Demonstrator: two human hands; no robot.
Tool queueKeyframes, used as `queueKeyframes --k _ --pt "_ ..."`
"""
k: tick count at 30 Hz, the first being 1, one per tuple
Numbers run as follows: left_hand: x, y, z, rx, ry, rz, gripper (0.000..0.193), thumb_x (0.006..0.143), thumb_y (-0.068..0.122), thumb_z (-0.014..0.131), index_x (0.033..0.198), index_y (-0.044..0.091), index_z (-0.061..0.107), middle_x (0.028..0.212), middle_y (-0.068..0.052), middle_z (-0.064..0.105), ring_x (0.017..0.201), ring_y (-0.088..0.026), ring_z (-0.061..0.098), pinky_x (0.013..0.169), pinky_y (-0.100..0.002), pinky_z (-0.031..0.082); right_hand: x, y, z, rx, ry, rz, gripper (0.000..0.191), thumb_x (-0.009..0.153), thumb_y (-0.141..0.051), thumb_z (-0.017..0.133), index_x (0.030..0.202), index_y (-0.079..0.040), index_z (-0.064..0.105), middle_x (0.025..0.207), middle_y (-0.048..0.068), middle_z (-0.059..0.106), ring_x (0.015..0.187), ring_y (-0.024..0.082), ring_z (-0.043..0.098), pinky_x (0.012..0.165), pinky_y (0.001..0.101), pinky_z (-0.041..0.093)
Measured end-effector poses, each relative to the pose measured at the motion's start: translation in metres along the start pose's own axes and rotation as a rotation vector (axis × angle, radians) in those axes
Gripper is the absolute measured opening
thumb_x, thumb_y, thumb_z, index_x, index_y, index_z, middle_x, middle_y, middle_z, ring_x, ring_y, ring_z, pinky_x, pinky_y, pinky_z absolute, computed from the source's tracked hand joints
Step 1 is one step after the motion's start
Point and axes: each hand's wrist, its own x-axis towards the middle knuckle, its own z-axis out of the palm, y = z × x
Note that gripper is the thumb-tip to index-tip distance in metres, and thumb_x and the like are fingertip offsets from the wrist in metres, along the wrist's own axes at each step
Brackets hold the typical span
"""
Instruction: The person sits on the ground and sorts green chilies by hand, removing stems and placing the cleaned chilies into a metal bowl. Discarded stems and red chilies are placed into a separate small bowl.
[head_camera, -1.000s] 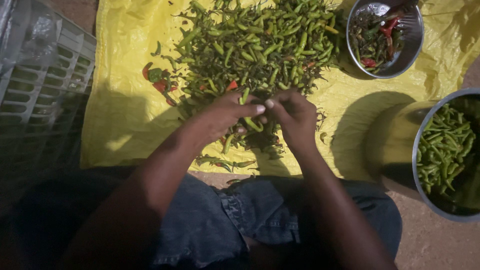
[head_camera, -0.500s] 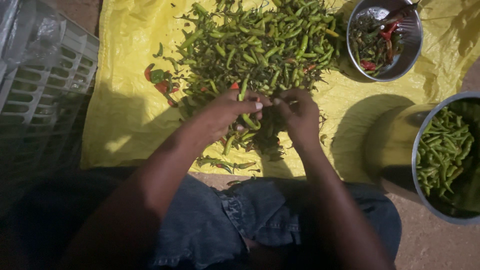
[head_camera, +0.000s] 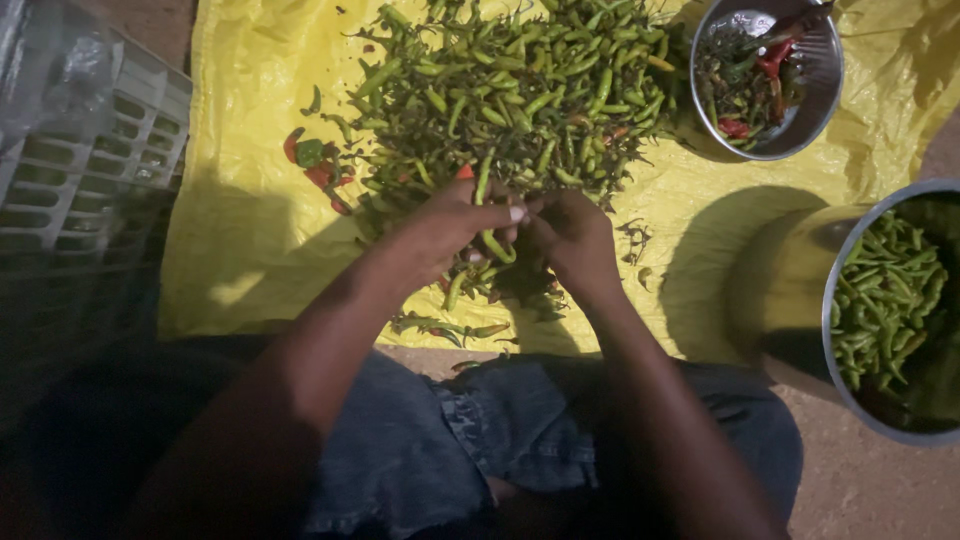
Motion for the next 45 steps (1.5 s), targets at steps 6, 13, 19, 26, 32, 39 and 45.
queueKeyframes --k 6,13,19,26,32,39,45 --pt "0.000 -0.005 0.001 0.133 0.021 0.080 0.016 0.087 0.024 0.074 0.095 0.011 0.068 0.077 0.000 0.070 0.063 -0.009 0.059 0.050 -0.026 0.043 0.000 -0.001 0.000 0.014 -0.002 0.041 0.015 0.093 -0.009 0.072 0.103 0.000 0.066 0.080 0.007 0.072 0.062 0.012 0.067 0.052 0.0273 0.051" --pt "-0.002 -0.010 0.003 0.267 0.029 0.121 0.018 0.090 0.026 0.073 0.095 0.010 0.067 0.075 -0.001 0.071 0.060 -0.009 0.057 0.050 -0.027 0.043 -0.002 0.001 0.002 0.041 -0.012 -0.076 0.015 0.094 -0.006 0.071 0.106 0.001 0.065 0.087 0.008 0.074 0.075 0.011 0.071 0.062 0.0255 0.055" --pt "-0.002 -0.012 0.002 0.311 0.034 0.134 0.016 0.088 0.025 0.072 0.092 0.010 0.067 0.075 -0.001 0.072 0.064 -0.008 0.062 0.054 -0.027 0.046 -0.004 0.001 0.004 0.022 -0.001 -0.035 0.018 0.093 -0.007 0.071 0.108 0.001 0.065 0.088 0.009 0.073 0.075 0.014 0.070 0.064 0.0283 0.055" --pt "0.000 -0.017 0.001 0.285 0.028 0.195 0.019 0.089 0.026 0.074 0.092 0.009 0.067 0.076 -0.002 0.073 0.066 -0.008 0.063 0.057 -0.026 0.047 -0.002 0.005 0.001 -0.163 0.046 -0.236 0.016 0.090 -0.006 0.075 0.105 -0.001 0.069 0.093 0.009 0.072 0.083 0.015 0.072 0.073 0.0292 0.057" --pt "0.001 -0.010 0.000 0.177 0.132 0.176 0.021 0.091 0.028 0.072 0.095 0.009 0.066 0.074 0.000 0.068 0.063 -0.008 0.059 0.051 -0.027 0.044 0.003 0.008 -0.004 -0.101 0.154 -0.202 0.015 0.092 -0.007 0.075 0.106 -0.002 0.070 0.105 0.010 0.073 0.092 0.017 0.075 0.078 0.0315 0.061" --pt "0.001 -0.004 -0.001 0.031 0.348 0.244 0.021 0.092 0.028 0.070 0.098 0.009 0.066 0.073 0.000 0.067 0.059 -0.009 0.057 0.048 -0.026 0.043 0.001 0.005 -0.007 -0.296 0.198 -0.159 0.041 0.085 -0.005 0.079 0.123 -0.003 0.064 0.119 0.015 0.064 0.109 0.027 0.067 0.091 0.0368 0.057" --pt "0.005 -0.006 0.000 -0.041 0.329 0.291 0.019 0.092 0.023 0.072 0.099 0.006 0.067 0.075 -0.001 0.069 0.064 -0.009 0.063 0.050 -0.026 0.048 0.001 0.008 -0.001 -0.403 0.188 -0.341 0.075 0.078 -0.006 0.081 0.144 -0.001 0.046 0.136 0.021 0.057 0.122 0.037 0.059 0.100 0.0434 0.050"
